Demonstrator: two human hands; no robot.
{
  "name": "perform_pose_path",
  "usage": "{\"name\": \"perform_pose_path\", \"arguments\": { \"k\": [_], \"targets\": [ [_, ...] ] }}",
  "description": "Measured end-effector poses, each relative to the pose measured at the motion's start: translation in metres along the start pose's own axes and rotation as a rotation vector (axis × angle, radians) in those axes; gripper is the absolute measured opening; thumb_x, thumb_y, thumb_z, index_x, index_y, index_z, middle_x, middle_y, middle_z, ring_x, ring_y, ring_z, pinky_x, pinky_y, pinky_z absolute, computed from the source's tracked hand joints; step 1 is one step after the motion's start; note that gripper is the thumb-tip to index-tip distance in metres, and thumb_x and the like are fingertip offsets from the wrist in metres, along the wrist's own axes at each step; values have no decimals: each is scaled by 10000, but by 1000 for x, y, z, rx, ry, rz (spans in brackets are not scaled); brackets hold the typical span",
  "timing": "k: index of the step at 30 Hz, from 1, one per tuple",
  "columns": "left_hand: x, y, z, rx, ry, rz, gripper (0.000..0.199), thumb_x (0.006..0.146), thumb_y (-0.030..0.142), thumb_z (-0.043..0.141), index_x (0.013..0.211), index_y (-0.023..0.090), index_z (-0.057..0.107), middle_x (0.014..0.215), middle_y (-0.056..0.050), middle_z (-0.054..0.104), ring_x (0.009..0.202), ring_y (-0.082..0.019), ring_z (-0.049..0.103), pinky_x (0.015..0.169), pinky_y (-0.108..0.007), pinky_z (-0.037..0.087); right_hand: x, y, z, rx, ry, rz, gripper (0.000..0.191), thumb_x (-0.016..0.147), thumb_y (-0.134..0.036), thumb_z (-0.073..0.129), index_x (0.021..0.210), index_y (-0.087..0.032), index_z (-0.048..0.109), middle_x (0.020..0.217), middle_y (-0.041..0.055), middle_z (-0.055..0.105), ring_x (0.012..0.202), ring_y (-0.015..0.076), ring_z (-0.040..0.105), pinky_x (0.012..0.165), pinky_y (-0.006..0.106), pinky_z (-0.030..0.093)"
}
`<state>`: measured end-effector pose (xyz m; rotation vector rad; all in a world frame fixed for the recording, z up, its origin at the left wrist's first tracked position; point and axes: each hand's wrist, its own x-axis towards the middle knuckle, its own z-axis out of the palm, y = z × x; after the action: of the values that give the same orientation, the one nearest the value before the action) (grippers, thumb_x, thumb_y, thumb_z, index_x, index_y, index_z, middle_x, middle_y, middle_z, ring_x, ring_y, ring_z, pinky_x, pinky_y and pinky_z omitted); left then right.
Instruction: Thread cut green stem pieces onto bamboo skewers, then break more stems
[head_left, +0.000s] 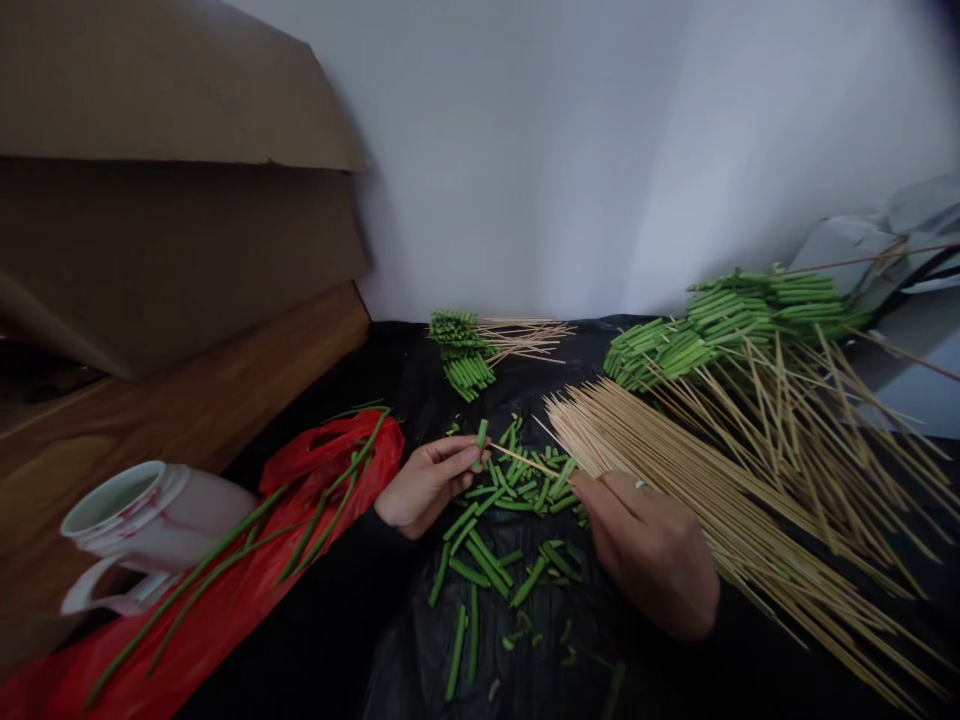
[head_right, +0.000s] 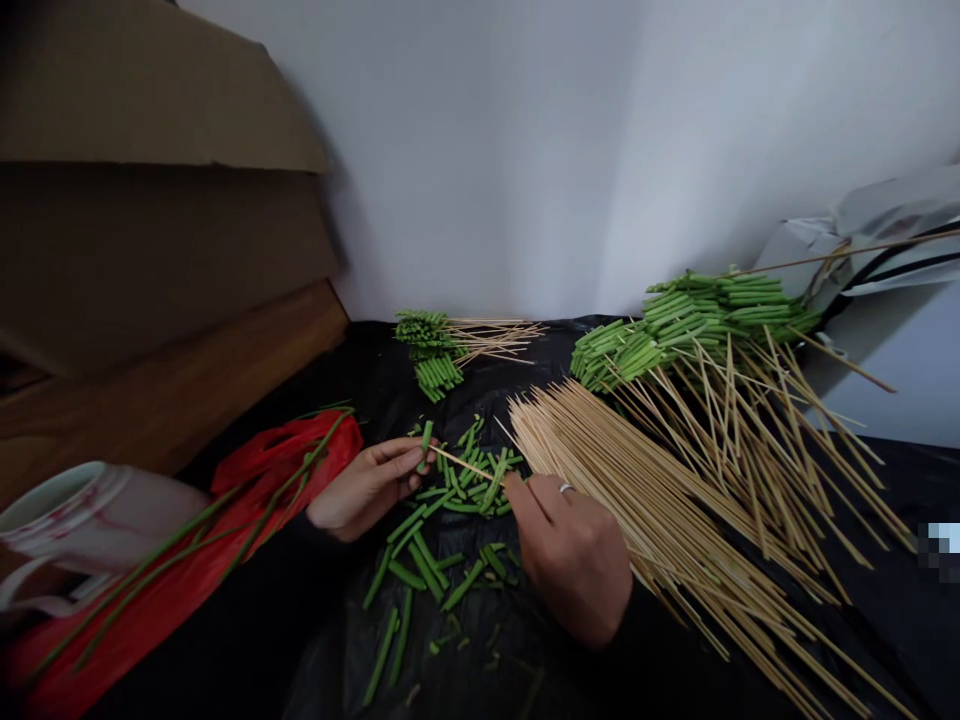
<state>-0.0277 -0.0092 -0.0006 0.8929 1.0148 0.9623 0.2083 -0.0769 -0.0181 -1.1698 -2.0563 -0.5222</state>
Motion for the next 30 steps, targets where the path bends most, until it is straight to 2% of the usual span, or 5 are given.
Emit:
{"name": "perform_pose_path", "arguments": {
  "k": [4,9,14,22,30],
  "targets": [
    [1,1,-1,-137,-18,-66,289,652,170,812,927,112,743,856,-67,705,705,-77,616,610,-149,477,-2,-1,1,0,-20,-12,274,898,-115,421,1026,-129,663,675,16,543,560,122,445,533,305,292],
    [0,0,1,-171,1,-41,235,633,96,810,858,119,746,805,-56,715,689,-81,633,592,-144,496,-2,-1,3,-4,-35,-15,282,907,-122,406,1038,-134,655,681,14,548,559,120,442,536,304,286],
    [-1,-2,2,-191,6,-33,270,575,100,845,823,123,742,766,-42,724,649,-77,638,585,-144,506,-2,-2,3,-8,-47,-7,278,903,-117,407,1022,-144,657,679,14,542,574,128,445,545,307,285],
    [-3,-3,4,-176,-20,-26,277,562,115,852,813,122,734,749,-31,723,649,-75,639,611,-158,502,-3,-1,2,-22,-64,-24,271,908,-127,420,1053,-131,649,697,19,553,561,129,428,546,314,267],
    [-3,-3,6,-50,46,43,294,547,176,863,817,132,754,782,-48,737,678,-91,628,656,-193,475,-3,-2,3,-43,-66,-18,273,915,-129,410,1040,-138,652,699,19,551,559,136,422,545,321,252]
  ]
}}
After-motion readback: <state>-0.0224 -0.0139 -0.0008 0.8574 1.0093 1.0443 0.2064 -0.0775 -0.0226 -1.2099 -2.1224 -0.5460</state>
